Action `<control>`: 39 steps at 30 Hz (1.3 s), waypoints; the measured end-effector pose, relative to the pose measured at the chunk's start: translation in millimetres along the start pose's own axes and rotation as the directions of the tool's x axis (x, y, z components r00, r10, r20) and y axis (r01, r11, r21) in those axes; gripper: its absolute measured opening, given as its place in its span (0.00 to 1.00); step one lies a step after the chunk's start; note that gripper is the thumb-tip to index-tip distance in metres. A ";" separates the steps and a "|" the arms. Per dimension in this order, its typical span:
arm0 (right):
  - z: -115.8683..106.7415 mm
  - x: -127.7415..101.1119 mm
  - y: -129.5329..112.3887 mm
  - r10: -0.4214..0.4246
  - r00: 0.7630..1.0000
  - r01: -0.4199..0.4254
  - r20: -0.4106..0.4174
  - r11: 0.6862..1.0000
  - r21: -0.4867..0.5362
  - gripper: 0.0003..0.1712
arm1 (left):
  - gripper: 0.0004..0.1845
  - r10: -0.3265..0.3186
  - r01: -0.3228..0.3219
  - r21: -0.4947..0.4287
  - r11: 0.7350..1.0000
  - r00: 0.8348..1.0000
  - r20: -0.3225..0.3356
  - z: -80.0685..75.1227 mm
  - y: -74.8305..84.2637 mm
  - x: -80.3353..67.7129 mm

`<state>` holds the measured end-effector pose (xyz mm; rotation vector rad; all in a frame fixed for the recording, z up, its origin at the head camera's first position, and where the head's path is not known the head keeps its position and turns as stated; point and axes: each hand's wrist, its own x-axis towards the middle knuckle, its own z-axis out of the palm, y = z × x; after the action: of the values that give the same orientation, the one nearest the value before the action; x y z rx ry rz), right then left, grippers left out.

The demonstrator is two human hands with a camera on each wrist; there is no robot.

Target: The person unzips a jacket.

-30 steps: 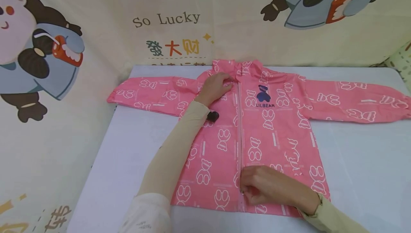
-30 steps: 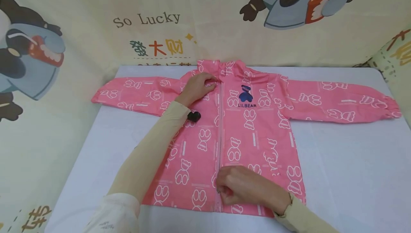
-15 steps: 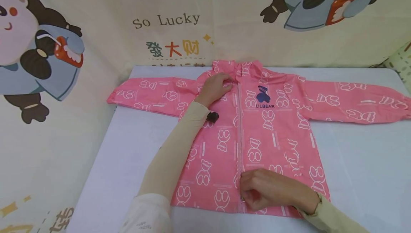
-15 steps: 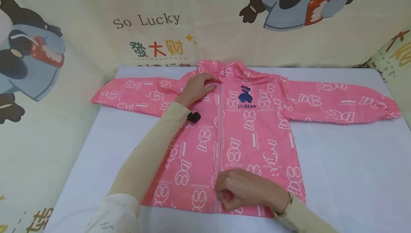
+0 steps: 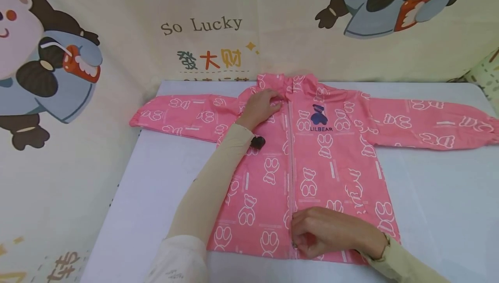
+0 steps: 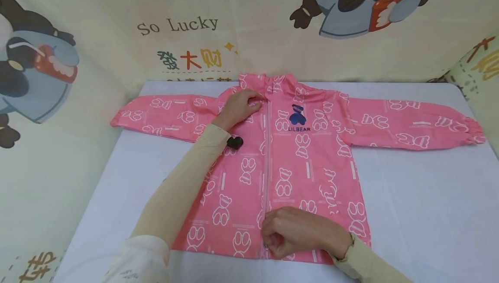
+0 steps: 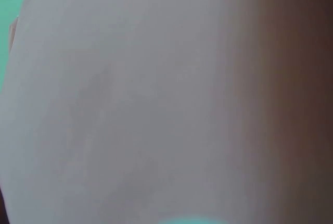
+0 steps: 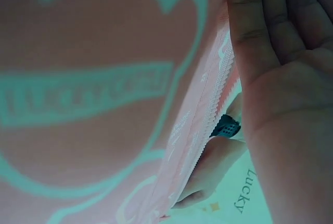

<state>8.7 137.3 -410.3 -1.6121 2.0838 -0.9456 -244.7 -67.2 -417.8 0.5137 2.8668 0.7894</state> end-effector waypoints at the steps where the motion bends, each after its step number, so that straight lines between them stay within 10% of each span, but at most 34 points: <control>1: 0.0 0.0 0.4 -0.008 1.000 0.008 -0.001 1.000 -0.003 0.14 | 0.18 0.003 -0.003 0.001 1.000 1.000 -0.003 0.1 -0.2 -0.2; 25: 1.6 6.2 -3.1 0.100 0.995 -0.101 -0.014 0.993 -0.058 0.12 | 0.19 0.018 -0.018 0.014 1.000 1.000 0.001 0.5 -3.4 -3.2; 31: -14.1 7.4 -1.5 0.197 0.980 -0.197 -0.028 0.980 -0.007 0.08 | 0.19 0.049 -0.049 0.022 0.999 0.999 -0.020 -5.1 -0.7 -10.8; 39: -45.1 9.1 0.7 0.295 0.952 -0.305 -0.081 0.935 -0.181 0.13 | 0.17 0.114 -0.109 0.050 0.993 0.989 -0.099 -18.4 9.0 -23.3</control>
<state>-22.8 142.1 -377.1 -1.3073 2.4333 -0.7081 -224.1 -76.9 -396.7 0.6629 2.9776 0.7917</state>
